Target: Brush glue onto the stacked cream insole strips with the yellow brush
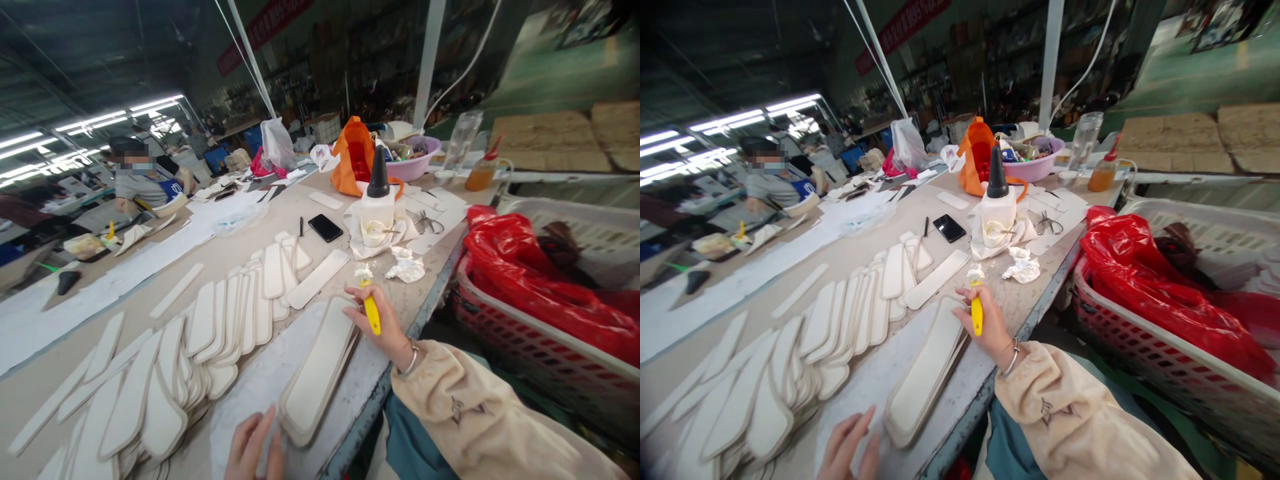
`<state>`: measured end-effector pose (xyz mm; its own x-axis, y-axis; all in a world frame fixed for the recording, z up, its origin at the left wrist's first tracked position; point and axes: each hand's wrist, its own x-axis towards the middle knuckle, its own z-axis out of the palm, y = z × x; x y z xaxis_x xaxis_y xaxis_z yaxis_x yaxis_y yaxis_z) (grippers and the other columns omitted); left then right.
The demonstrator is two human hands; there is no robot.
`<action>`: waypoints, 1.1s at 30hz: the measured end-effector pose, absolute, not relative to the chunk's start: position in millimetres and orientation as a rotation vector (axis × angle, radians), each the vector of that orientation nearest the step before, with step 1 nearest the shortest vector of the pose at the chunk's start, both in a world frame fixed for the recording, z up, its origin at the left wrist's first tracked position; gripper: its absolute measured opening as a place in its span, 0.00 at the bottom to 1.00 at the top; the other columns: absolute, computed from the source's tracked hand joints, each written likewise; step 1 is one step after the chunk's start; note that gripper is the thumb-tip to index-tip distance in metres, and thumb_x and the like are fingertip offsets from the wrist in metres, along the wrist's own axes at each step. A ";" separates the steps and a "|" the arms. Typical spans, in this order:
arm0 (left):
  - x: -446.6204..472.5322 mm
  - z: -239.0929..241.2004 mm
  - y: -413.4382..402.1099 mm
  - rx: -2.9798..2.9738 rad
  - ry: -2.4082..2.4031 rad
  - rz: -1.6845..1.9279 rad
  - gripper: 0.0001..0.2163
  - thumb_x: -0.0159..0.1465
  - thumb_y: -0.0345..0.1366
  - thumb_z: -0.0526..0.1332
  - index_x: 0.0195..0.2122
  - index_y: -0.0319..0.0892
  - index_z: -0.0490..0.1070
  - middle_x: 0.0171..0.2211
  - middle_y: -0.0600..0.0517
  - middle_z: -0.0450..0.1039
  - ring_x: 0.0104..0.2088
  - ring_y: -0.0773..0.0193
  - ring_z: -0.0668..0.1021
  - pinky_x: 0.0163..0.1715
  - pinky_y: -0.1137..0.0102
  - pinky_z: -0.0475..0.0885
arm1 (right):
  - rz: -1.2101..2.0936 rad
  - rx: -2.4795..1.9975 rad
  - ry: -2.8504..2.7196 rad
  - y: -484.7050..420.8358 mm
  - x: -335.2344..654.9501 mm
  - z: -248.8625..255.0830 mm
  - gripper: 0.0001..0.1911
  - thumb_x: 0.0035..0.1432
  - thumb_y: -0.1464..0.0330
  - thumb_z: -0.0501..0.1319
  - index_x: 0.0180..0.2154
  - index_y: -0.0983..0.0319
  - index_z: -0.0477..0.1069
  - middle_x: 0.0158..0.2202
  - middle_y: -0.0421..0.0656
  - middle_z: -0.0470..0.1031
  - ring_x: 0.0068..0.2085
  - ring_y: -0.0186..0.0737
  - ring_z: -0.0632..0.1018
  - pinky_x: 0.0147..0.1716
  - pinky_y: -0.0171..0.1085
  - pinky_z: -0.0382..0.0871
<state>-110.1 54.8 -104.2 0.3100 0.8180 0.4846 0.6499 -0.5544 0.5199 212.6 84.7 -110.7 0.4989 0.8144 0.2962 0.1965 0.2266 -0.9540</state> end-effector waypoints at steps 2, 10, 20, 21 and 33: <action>-102.8 -85.7 65.7 2.177 1.407 0.997 0.17 0.64 0.36 0.59 0.54 0.47 0.70 0.49 0.46 0.71 0.49 0.57 0.75 0.50 0.62 0.71 | 0.619 -1.165 -0.951 86.8 212.1 -106.9 0.20 0.55 0.64 0.66 0.37 0.55 0.52 0.51 0.45 0.74 0.43 0.37 0.77 0.41 0.39 0.72; -27.1 -44.9 138.5 1.659 1.140 0.492 0.30 0.50 0.43 0.69 0.54 0.39 0.70 0.50 0.43 0.74 0.51 0.51 0.75 0.52 0.59 0.68 | 0.853 -0.799 -0.777 96.3 212.7 -78.6 0.24 0.50 0.68 0.70 0.37 0.55 0.54 0.49 0.42 0.77 0.48 0.38 0.76 0.39 0.36 0.69; -4.9 -36.3 120.6 1.423 1.142 0.292 0.18 0.51 0.49 0.68 0.32 0.38 0.78 0.25 0.50 0.78 0.27 0.60 0.77 0.29 0.69 0.70 | 0.854 -0.807 -0.753 103.4 224.4 -73.0 0.23 0.49 0.63 0.69 0.35 0.55 0.53 0.38 0.38 0.78 0.39 0.38 0.79 0.40 0.39 0.72; -5.4 -35.6 117.5 1.383 1.143 0.279 0.18 0.51 0.49 0.68 0.32 0.37 0.78 0.26 0.50 0.78 0.27 0.61 0.77 0.29 0.69 0.70 | 0.863 -0.815 -0.746 103.4 224.5 -76.7 0.23 0.49 0.63 0.69 0.36 0.55 0.53 0.38 0.38 0.78 0.38 0.38 0.79 0.39 0.39 0.72; -35.6 -39.7 87.4 1.184 1.110 0.202 0.22 0.51 0.39 0.70 0.47 0.36 0.74 0.35 0.46 0.80 0.33 0.62 0.78 0.35 0.71 0.70 | 0.750 -1.079 -0.787 102.4 230.0 -110.2 0.22 0.48 0.62 0.68 0.36 0.56 0.55 0.35 0.39 0.77 0.42 0.42 0.79 0.41 0.40 0.72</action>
